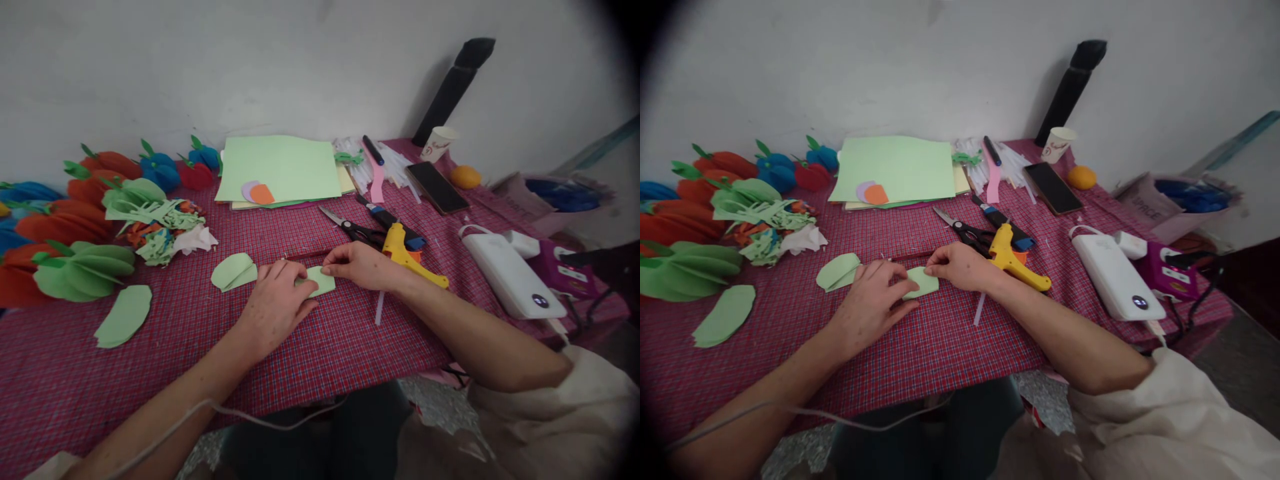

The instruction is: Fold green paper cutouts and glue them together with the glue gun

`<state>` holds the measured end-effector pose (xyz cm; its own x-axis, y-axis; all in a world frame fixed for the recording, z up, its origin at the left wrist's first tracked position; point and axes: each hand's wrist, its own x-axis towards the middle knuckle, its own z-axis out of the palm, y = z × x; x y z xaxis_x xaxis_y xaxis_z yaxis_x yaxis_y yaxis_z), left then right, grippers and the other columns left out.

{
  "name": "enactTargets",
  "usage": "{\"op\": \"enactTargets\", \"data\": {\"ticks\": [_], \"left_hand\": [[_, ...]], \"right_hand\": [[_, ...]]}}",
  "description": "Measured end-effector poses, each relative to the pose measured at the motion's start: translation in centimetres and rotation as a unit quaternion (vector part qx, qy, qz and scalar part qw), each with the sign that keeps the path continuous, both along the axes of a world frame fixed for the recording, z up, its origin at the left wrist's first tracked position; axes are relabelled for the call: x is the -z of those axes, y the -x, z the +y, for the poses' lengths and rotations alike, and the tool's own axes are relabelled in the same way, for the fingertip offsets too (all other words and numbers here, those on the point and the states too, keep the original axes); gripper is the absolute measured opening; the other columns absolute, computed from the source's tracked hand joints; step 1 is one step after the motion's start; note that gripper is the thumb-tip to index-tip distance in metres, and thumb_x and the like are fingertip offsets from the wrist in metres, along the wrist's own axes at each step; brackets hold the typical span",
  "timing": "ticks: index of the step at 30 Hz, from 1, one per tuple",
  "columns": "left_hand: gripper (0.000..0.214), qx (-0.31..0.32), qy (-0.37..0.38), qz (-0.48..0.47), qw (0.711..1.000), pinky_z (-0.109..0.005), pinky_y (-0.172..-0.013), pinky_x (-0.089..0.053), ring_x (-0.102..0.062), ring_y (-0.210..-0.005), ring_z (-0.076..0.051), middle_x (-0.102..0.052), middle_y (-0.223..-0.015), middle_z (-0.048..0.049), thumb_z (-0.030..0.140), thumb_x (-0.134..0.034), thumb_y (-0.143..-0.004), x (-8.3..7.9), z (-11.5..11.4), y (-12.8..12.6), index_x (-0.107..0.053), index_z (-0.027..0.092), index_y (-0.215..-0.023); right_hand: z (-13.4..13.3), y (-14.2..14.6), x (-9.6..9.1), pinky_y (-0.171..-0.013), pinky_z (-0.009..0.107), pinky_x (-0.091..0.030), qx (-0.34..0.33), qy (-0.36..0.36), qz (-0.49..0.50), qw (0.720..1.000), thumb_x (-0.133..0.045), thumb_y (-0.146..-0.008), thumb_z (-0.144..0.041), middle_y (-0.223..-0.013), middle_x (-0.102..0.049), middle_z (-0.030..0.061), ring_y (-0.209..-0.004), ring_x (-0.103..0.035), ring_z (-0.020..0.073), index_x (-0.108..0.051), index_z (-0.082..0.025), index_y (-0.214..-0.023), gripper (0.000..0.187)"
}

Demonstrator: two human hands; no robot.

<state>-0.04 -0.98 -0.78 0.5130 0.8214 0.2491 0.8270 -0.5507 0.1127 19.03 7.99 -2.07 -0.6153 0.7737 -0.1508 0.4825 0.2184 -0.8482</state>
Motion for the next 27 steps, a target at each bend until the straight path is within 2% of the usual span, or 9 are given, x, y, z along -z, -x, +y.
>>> {"op": "enactTargets", "data": {"ticks": [15,27], "left_hand": [[0.016,0.023,-0.003,0.034,0.999,-0.04,-0.077,-0.03,-0.047,-0.094,-0.023,-0.063,-0.086,-0.0016,0.031,-0.051,-0.087,-0.38,-0.29,-0.33,-0.065,0.023,-0.089],[0.019,0.02,0.006,0.037,0.999,-0.04,-0.077,-0.029,-0.047,-0.095,-0.023,-0.065,-0.086,0.0001,0.032,-0.05,-0.088,-0.37,-0.25,-0.4,-0.066,0.023,-0.09]], "right_hand": [[-0.26,0.1,-0.4,-0.058,0.025,-0.04,-0.001,-0.022,-0.041,0.999,-0.059,-0.079,-0.033,-0.071,-0.065,-0.0001,-0.063,-0.054,0.0121,-0.067,-0.018,-0.078,0.017],[-0.28,0.16,-0.48,-0.056,0.024,-0.038,0.003,-0.032,-0.056,0.998,-0.058,-0.08,-0.031,-0.071,-0.065,-0.0004,-0.062,-0.053,0.0111,-0.067,-0.018,-0.079,0.016]]}}
